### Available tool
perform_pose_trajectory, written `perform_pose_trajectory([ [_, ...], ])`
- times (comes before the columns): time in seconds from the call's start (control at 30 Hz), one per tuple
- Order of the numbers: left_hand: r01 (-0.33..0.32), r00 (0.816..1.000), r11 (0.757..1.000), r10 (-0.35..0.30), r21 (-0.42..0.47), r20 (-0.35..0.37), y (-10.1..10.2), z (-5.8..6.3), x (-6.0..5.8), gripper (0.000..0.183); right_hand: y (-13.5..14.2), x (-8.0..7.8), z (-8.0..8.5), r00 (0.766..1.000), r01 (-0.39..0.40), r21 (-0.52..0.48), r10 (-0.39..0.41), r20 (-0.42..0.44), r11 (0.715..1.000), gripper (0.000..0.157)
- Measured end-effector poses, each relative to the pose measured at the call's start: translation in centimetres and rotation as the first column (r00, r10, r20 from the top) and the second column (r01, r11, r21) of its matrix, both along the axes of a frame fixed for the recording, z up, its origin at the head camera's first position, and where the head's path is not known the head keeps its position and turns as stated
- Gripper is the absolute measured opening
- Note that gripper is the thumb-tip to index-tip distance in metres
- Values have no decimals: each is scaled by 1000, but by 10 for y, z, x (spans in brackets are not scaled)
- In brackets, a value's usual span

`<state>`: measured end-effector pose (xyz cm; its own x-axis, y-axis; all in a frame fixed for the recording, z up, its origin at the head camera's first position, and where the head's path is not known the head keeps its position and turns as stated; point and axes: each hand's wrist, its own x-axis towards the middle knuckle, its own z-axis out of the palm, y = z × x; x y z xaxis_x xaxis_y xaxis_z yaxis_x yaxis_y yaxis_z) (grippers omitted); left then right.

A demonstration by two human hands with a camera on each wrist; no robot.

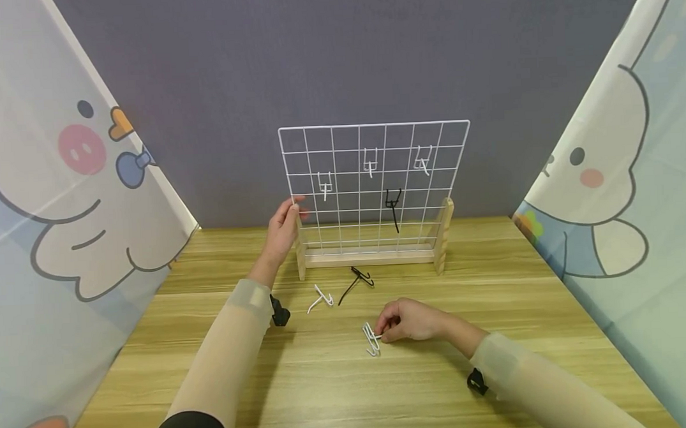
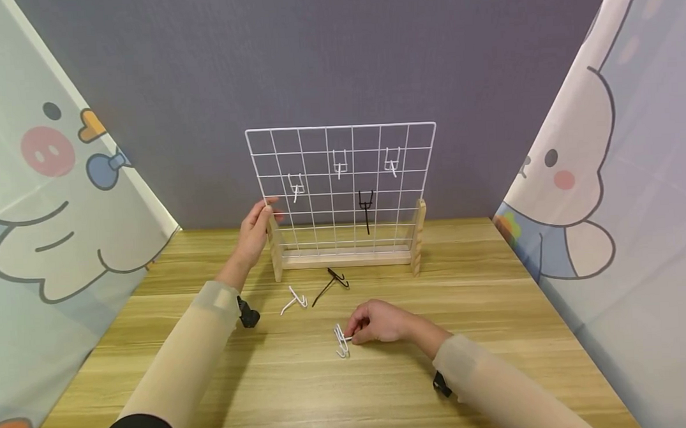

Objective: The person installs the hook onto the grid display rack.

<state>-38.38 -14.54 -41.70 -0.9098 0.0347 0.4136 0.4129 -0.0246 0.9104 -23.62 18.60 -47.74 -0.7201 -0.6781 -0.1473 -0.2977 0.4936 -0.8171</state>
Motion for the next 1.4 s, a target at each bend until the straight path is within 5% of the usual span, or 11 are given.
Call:
perform_pose_trajectory([
  [0.43, 14, 1000, 1000, -14, -9, 11, 0, -2, -1, 43, 2, 2, 1, 1000, 5, 10, -4, -29, 1000, 7],
  [0.97, -10, 1000, 999, 10, -41, 7, 0, -1, -2, 44, 32, 1, 4, 990, 135, -98, -138, -22, 986, 13],
  [1.23, -21, 1000, 999, 21, -33, 5, 0, -1, 0, 43, 48, -4, 15, 966, 238, -126, -248, -70, 963, 17],
  [1.4, -18, 1000, 999, 18, -28, 3, -1, -1, 1, 44, 60, -7, 32, 933, 340, -183, -356, -59, 922, 29],
])
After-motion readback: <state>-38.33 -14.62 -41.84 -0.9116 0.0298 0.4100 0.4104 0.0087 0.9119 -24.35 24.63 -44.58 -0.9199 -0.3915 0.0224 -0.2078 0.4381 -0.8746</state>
